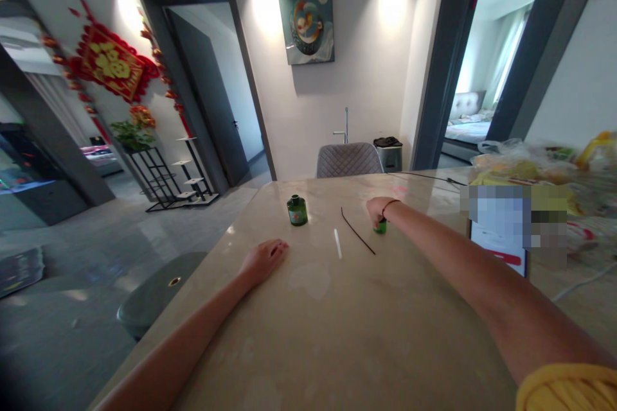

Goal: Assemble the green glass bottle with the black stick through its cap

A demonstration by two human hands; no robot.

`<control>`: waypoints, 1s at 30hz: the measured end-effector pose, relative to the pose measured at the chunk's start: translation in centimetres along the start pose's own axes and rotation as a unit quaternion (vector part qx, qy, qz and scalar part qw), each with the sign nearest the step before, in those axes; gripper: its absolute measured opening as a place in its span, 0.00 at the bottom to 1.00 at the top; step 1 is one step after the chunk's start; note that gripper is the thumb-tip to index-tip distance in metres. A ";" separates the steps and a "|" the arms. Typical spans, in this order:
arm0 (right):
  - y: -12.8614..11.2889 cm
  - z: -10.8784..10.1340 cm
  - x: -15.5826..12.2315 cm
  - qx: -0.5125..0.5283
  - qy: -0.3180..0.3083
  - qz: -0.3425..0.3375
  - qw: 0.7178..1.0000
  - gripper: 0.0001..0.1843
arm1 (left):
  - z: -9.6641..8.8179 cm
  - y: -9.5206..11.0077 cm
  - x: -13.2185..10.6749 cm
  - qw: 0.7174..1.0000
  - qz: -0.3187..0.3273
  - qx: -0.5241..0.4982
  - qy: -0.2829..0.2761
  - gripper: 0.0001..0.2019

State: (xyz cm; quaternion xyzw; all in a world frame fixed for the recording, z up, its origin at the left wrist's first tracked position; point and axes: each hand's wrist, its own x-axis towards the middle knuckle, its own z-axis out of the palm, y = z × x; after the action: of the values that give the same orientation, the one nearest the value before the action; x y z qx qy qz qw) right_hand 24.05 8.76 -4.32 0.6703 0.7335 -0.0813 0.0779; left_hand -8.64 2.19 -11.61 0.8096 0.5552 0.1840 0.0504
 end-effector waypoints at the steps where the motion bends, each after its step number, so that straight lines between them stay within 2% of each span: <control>1: -0.1 -0.1 0.0 0.003 0.012 -0.011 1.000 0.08 | 0.0 0.0 0.0 1.000 -0.001 0.000 0.000 0.18; 6: -2.1 -1.5 1.3 0.027 0.094 -0.084 0.992 0.16 | -0.1 0.3 0.0 1.000 -0.012 0.008 -0.001 0.17; 11: -6.5 -2.9 3.3 0.124 0.201 -0.170 0.957 0.08 | -0.1 0.3 0.0 1.000 -0.010 0.009 -0.001 0.17; 13: -8.8 -3.1 4.1 0.166 0.249 -0.169 0.939 0.10 | -0.1 0.2 0.0 1.000 -0.007 0.010 -0.004 0.17; 16: -12.1 -3.1 5.2 0.240 0.309 -0.114 0.913 0.16 | -0.1 0.1 0.0 1.000 -0.004 0.012 -0.005 0.16; 21: -15.3 -2.7 6.5 0.295 0.295 -0.105 0.903 0.19 | -0.1 0.3 0.0 1.000 -0.004 0.009 -0.002 0.16; 25: -15.7 -2.3 6.9 0.306 0.278 -0.093 0.906 0.16 | -0.2 0.4 -0.1 1.000 -0.011 0.009 -0.009 0.16; 30: -15.4 -2.0 7.5 0.315 0.267 -0.108 0.904 0.14 | -0.3 0.5 -0.1 1.000 -0.013 0.008 -0.015 0.16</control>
State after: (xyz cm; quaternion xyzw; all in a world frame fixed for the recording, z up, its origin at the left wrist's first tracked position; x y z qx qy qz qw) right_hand 8.05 15.10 -3.84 0.5731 0.7312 -0.1336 -0.3451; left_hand -8.34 1.92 -11.20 0.8053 0.5663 0.1668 0.0548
